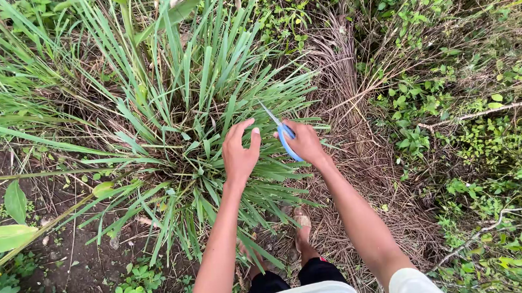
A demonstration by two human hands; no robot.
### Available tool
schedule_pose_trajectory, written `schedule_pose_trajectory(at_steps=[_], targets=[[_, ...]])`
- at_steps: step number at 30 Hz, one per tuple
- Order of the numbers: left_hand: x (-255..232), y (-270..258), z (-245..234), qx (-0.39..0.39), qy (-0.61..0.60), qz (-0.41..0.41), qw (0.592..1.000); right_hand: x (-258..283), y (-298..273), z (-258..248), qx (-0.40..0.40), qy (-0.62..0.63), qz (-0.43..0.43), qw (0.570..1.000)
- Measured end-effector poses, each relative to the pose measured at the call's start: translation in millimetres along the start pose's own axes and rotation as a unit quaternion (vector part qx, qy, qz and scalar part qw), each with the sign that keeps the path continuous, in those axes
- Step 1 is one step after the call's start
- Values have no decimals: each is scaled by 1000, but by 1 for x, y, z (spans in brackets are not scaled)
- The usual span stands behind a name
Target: Trimming long green grass with a pair of scissors in a garden.
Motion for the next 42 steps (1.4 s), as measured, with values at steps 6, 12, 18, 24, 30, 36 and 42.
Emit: schedule_pose_trajectory(at_steps=[6,12,18,24,30,36,42], targets=[[-8,-12,-11,-2,-49,0,999,16,-22,-14,-15,105,-8,994],[-5,-35,-15,-19,-118,-2,993,-4,-51,-6,-15,212,-25,977],[-5,-63,-15,-7,-192,-13,981,4,-92,-14,-29,215,-62,974],[-14,-86,-20,-18,-254,-13,967,10,-131,-24,-50,317,-24,947],[-24,-98,-25,-2,-258,21,966,8,-160,-23,-64,322,-4,944],[-26,-106,-45,2,-262,7,965,19,-171,-11,-80,289,40,953],[-7,-117,-75,-9,-263,23,965,41,-166,6,-88,308,41,946]])
Point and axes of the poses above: each hand's wrist, its own y-axis towards the middle knuckle, its own z-axis out of the palm, x = y × z, the point moved 7 cm from there along y, towards the middle knuckle, and after that the axes turned 12 degrees about x, right-handed, at the moved point
